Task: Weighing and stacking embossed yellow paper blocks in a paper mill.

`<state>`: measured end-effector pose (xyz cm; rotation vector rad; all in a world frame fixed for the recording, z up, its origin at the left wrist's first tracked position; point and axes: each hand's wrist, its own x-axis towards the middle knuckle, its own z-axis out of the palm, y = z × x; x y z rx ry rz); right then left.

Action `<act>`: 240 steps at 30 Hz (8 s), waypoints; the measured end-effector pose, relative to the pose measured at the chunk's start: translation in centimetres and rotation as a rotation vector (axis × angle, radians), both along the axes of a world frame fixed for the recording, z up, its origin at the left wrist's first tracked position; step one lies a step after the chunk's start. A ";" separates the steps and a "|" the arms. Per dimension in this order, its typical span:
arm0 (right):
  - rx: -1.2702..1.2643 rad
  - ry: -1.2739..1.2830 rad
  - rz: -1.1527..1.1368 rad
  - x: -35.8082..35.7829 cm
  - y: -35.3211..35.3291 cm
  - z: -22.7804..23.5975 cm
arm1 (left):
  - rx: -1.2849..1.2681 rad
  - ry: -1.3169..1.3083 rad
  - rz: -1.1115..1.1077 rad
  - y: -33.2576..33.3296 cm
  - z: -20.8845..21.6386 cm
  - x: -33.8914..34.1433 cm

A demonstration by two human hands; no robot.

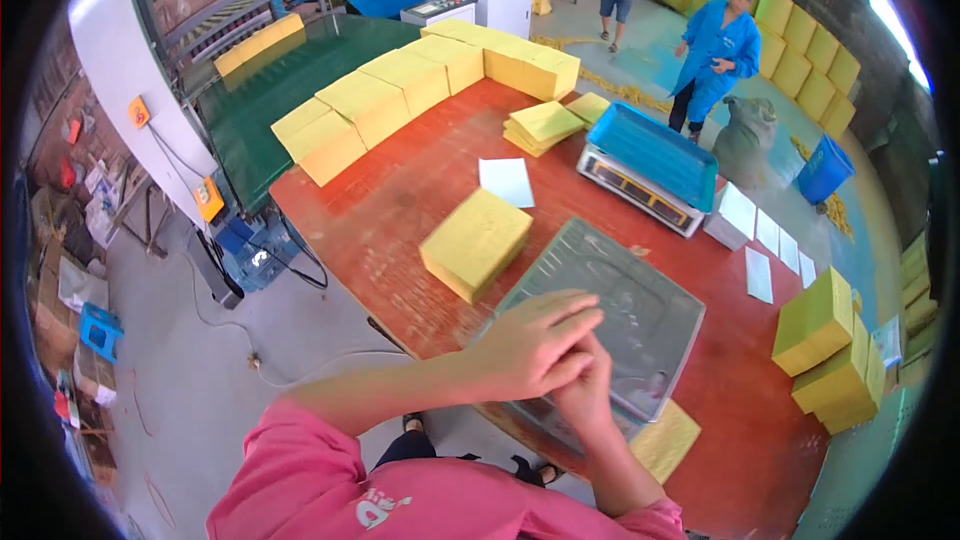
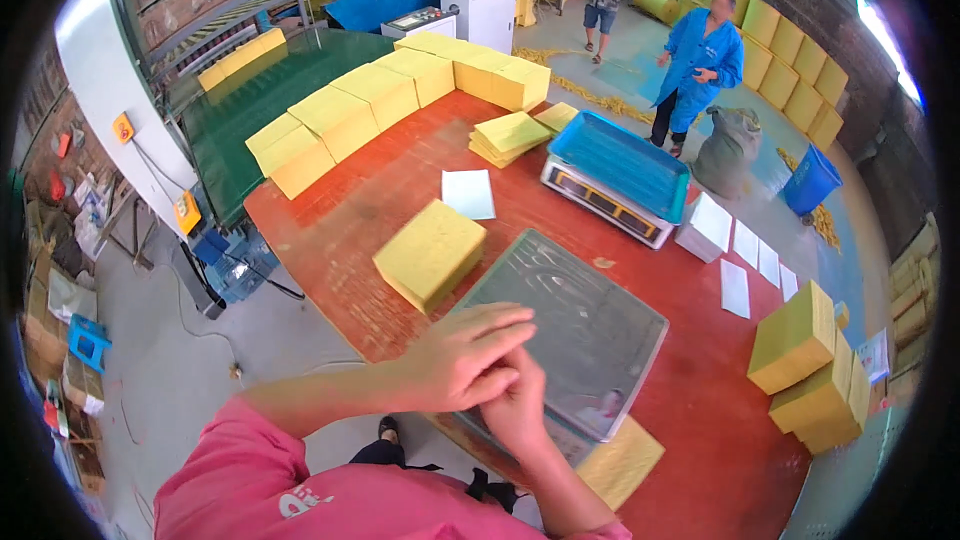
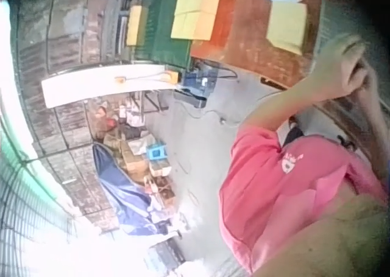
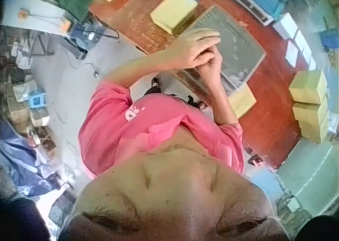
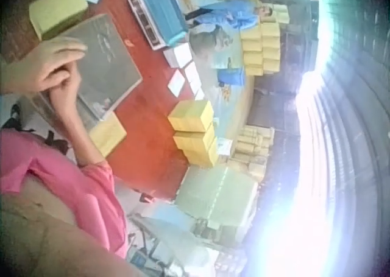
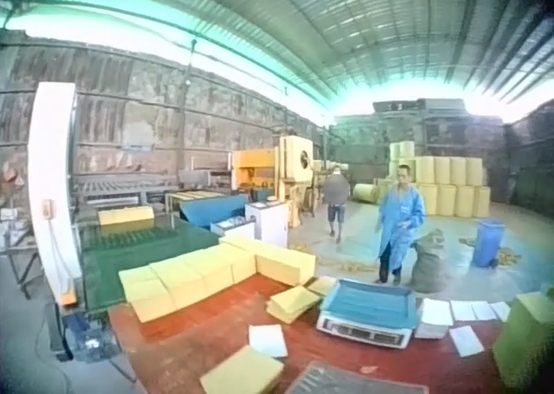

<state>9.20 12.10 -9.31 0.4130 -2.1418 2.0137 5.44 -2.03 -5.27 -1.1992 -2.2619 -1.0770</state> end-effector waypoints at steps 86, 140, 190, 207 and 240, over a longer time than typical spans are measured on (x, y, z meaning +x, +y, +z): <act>-0.135 -0.432 -0.141 -38.7 -49.5 -13.8 | -0.336 -0.107 0.722 -53.6 -9.4 -34.3; -1.096 -0.681 -0.357 0.3 -41.0 -17.5 | -0.018 -0.908 -0.010 -43.4 -10.7 -9.9; 0.786 0.341 -0.457 -9.4 -13.7 9.4 | 1.063 -1.258 0.132 -22.5 -5.6 -14.3; 0.726 0.375 -0.080 -53.2 -45.6 -2.7 | -0.627 -0.150 0.840 -45.6 -9.2 -44.2; 0.218 -0.183 -0.440 -54.7 -42.8 -11.9 | -0.558 -0.303 0.753 -45.1 -7.4 -46.6</act>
